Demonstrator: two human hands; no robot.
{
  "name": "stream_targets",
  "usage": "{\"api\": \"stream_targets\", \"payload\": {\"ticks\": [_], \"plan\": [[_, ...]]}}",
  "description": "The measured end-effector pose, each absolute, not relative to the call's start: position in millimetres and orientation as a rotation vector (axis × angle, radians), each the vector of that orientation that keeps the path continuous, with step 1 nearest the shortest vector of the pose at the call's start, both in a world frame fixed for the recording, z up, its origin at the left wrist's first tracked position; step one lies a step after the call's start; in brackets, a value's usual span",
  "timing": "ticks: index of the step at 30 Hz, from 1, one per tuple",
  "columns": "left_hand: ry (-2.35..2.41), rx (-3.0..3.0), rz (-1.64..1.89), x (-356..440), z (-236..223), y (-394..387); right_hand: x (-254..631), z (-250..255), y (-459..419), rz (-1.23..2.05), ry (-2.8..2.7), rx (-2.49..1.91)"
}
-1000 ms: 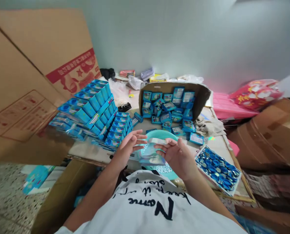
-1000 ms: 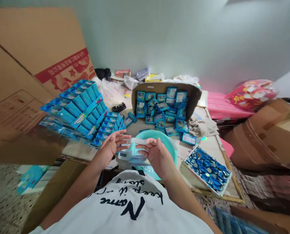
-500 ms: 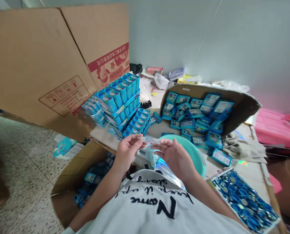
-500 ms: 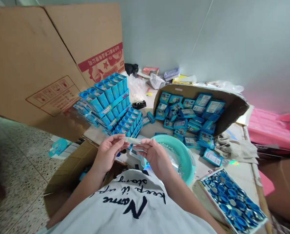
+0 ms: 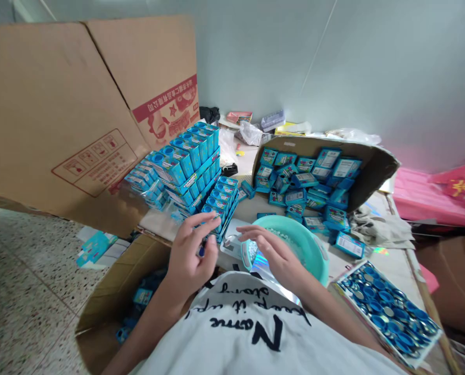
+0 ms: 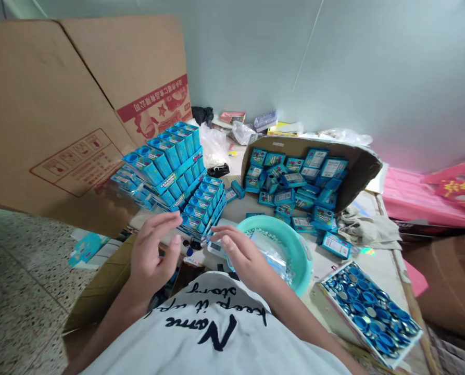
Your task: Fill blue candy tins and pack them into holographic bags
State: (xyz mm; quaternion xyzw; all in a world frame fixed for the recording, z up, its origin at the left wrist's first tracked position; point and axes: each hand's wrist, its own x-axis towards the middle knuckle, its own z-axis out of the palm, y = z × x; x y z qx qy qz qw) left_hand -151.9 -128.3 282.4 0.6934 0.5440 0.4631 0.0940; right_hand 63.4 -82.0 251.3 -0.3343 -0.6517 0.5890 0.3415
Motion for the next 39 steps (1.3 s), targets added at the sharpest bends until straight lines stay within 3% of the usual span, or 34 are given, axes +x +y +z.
{"api": "stream_targets", "payload": {"ticks": [6, 19, 24, 29, 34, 39], "plan": [[1.512, 2.233, 0.925, -144.6, 266.9, -116.6, 53.7, 263.9, -85.3, 1.320, -1.977, -0.813], [1.735, 1.401, 1.107, -171.7, 227.8, -110.2, 37.8, 240.9, -74.7, 1.241, -1.747, -1.001], [1.740, 1.183, 1.208, -209.1, 188.5, -100.4, 19.1, 177.9, -49.9, 1.598, -1.385, -1.357], [1.756, 1.030, 0.912, -242.7, 138.6, -87.9, -6.7, 123.6, -34.1, 1.897, -1.011, -1.529], [1.635, 1.113, 0.773, -250.6, 113.6, -77.3, -30.5, 116.8, -41.0, 2.197, -0.720, -1.281], [1.558, 1.228, 0.689, -244.9, 112.4, -82.3, -26.1, 120.5, -44.6, 2.228, -0.534, -1.164]]}}
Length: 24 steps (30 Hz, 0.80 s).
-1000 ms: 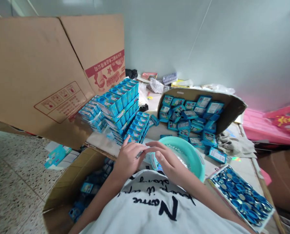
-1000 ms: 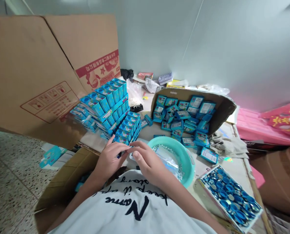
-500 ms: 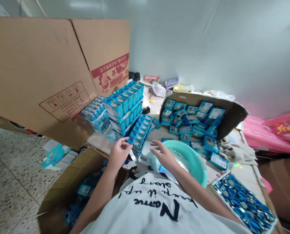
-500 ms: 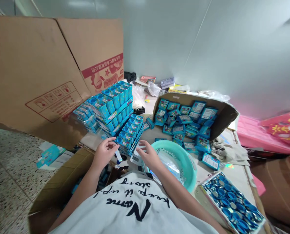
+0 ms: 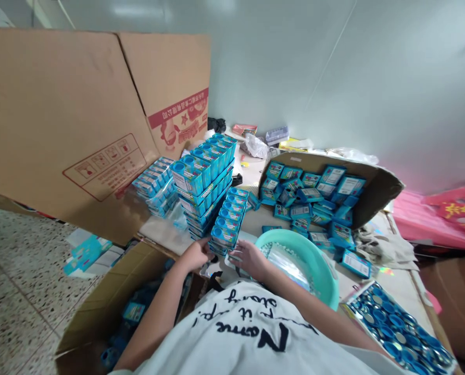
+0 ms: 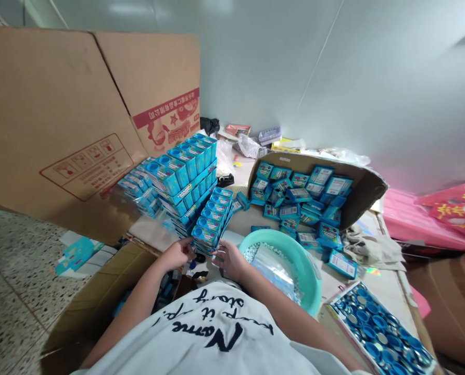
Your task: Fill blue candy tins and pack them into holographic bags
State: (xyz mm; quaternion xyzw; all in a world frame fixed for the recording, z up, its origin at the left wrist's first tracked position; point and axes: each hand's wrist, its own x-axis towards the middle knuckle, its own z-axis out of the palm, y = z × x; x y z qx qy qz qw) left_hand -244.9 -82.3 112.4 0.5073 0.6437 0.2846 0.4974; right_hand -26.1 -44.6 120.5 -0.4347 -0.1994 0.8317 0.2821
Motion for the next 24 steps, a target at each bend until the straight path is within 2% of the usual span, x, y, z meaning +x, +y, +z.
{"api": "stream_targets", "payload": {"ticks": [8, 18, 24], "plan": [[1.391, 1.280, 0.590, -211.1, 130.9, -95.7, 4.5, 113.8, -41.4, 2.124, -0.367, -1.176], [1.361, 1.234, 0.737, -231.3, 180.9, -87.3, 4.1, 112.3, -38.1, 2.152, -0.538, -1.144], [1.259, 1.213, 0.817, -222.0, 210.2, -87.7, 15.7, 108.1, -38.6, 2.184, -0.417, -1.134]]}}
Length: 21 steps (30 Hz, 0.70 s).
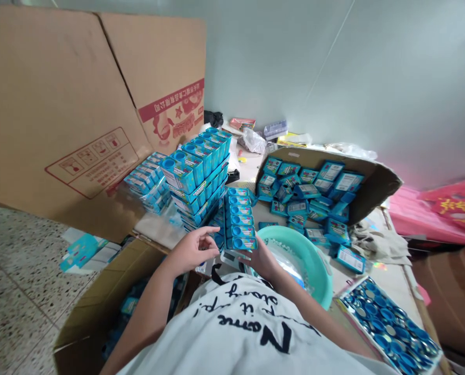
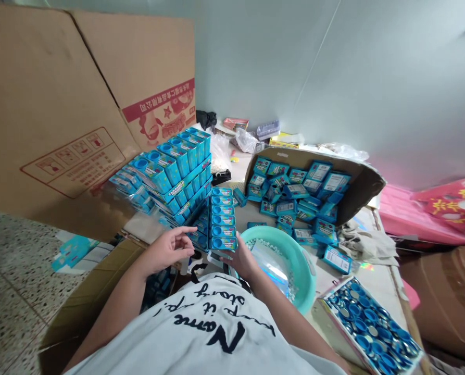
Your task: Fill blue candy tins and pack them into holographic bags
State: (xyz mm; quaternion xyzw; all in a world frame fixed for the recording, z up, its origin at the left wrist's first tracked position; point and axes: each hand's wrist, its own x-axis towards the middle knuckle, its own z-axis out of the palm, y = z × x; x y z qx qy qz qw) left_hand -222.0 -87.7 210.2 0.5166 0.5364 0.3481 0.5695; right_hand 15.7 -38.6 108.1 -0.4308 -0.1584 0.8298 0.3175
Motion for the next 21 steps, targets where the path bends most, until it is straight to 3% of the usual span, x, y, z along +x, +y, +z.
{"api": "stream_targets", "payload": {"ticks": [4, 11, 21], "plan": [[1.254, 1.206, 0.804, -218.2, 202.5, -82.1, 16.2, 107.2, -38.6, 2.191, -0.348, -1.123], [1.393, 1.137, 0.769, -225.6, 156.9, -73.4, -5.2, 117.9, -31.6, 2.130, -0.731, -1.108], [1.303, 1.201, 0.747, -251.4, 163.7, -78.3, -18.8, 113.0, -34.7, 2.195, -0.923, -1.171]]}}
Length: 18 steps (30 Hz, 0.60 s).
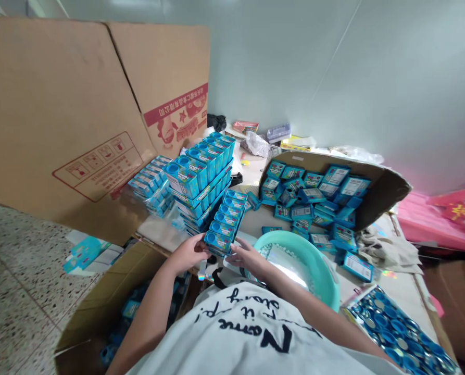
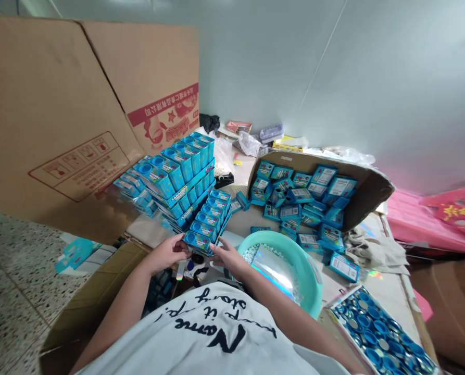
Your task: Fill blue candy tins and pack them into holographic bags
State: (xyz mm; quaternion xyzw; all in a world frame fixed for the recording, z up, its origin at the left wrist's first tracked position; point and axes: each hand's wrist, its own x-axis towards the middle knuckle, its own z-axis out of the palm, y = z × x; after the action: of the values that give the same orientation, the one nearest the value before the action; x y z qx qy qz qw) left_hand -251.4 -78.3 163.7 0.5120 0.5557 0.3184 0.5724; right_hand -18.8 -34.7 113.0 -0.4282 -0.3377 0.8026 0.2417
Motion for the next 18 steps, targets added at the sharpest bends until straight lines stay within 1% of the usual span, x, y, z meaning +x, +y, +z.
{"api": "stream_targets", "payload": {"ticks": [3, 6, 8, 11, 12, 14, 15, 18], "plan": [[1.337, 1.138, 0.688, -258.5, 168.0, -83.2, -12.6, 113.8, -35.2, 2.245, -1.011, -1.213], [1.414, 1.097, 0.708, -266.3, 185.0, -89.2, -7.2, 118.7, -32.0, 2.258, -1.046, -1.240], [1.424, 1.130, 0.737, -269.3, 203.3, -93.1, -3.3, 123.2, -28.0, 2.100, -1.155, -1.369], [1.417, 1.169, 0.786, -265.5, 232.2, -97.8, 4.1, 138.6, -23.2, 1.651, -1.318, -1.560], [1.417, 1.176, 0.807, -261.7, 240.2, -98.9, 6.8, 148.6, -23.1, 1.484, -1.387, -1.535], [1.414, 1.193, 0.838, -250.8, 252.7, -100.6, 11.2, 177.7, -26.8, 1.229, -1.595, -1.349], [1.412, 1.209, 0.845, -244.3, 257.4, -101.2, 12.3, 195.6, -30.6, 1.176, -1.719, -1.224], [1.392, 1.284, 0.818, -224.6, 267.0, -102.1, 8.7, 248.8, -46.3, 1.343, -1.996, -0.965]]}}
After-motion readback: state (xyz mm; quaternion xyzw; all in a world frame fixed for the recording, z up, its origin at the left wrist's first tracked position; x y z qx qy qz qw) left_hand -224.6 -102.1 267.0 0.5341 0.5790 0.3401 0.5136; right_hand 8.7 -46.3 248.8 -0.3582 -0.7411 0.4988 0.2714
